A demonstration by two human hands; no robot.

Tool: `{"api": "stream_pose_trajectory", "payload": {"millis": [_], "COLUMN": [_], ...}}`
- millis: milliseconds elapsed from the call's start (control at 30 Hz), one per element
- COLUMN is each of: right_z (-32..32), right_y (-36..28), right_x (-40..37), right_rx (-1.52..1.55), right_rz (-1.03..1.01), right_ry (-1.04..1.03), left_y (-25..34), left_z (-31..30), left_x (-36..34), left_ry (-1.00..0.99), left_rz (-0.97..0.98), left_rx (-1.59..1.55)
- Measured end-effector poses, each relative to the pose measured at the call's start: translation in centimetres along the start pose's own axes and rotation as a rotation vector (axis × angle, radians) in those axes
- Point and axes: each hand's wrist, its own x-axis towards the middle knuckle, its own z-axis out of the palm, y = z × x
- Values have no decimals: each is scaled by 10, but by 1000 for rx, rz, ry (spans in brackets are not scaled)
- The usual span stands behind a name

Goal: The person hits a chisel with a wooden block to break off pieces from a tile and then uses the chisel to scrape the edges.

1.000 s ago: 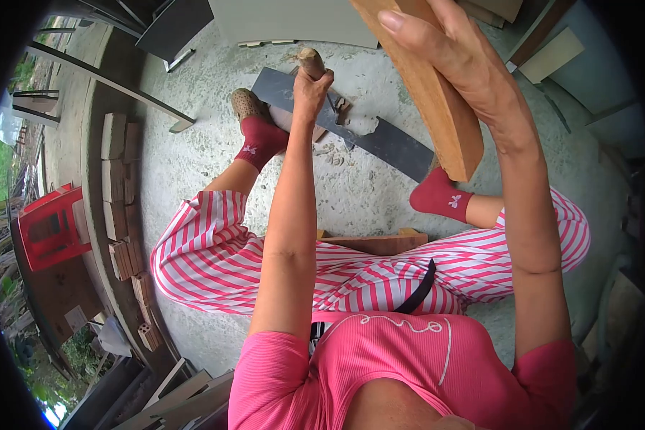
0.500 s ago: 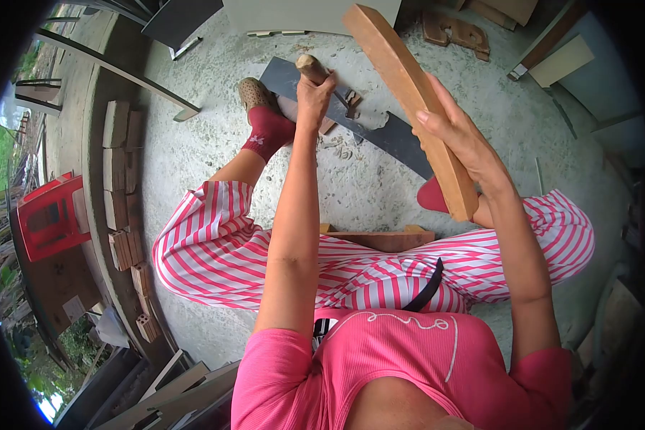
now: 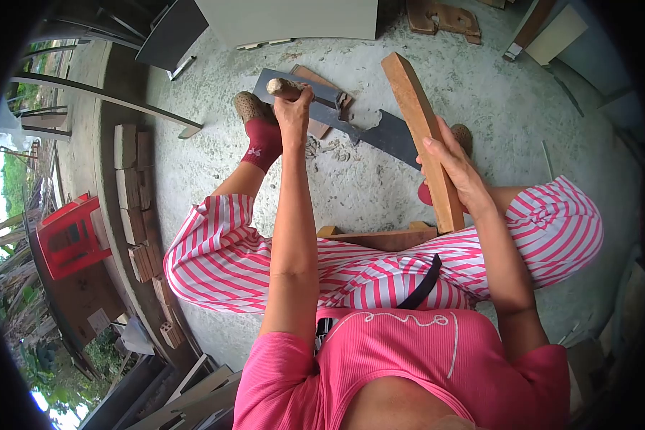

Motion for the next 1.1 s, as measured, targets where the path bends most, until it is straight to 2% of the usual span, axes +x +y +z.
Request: {"api": "stream_pose_trajectory", "payload": {"millis": [67, 233, 333, 500, 600, 900, 1100], "right_z": [2, 4, 3, 3, 5, 17, 19], "right_y": [1, 8, 12, 10, 10, 3, -11], "right_x": [2, 2, 2, 1, 1, -2, -10], "right_rx": [-7, -13, -22, -32, -32, -48, -32], "right_rz": [-45, -20, -18, -4, -25, -33, -11], "right_ry": [-11, -23, -21, -17, -23, -87, -94], "left_y": [-3, -10, -6, -7, -10, -5, -7], "left_z": [3, 6, 10, 18, 20, 35, 36], "left_x": [3, 11, 14, 19, 22, 16, 18], "left_ry": [-28, -66, -59, -10, -25, 14, -14], "left_rz": [33, 55, 52, 167, 138, 260, 195], "left_rx": [122, 149, 179, 269, 313, 315, 334]}}
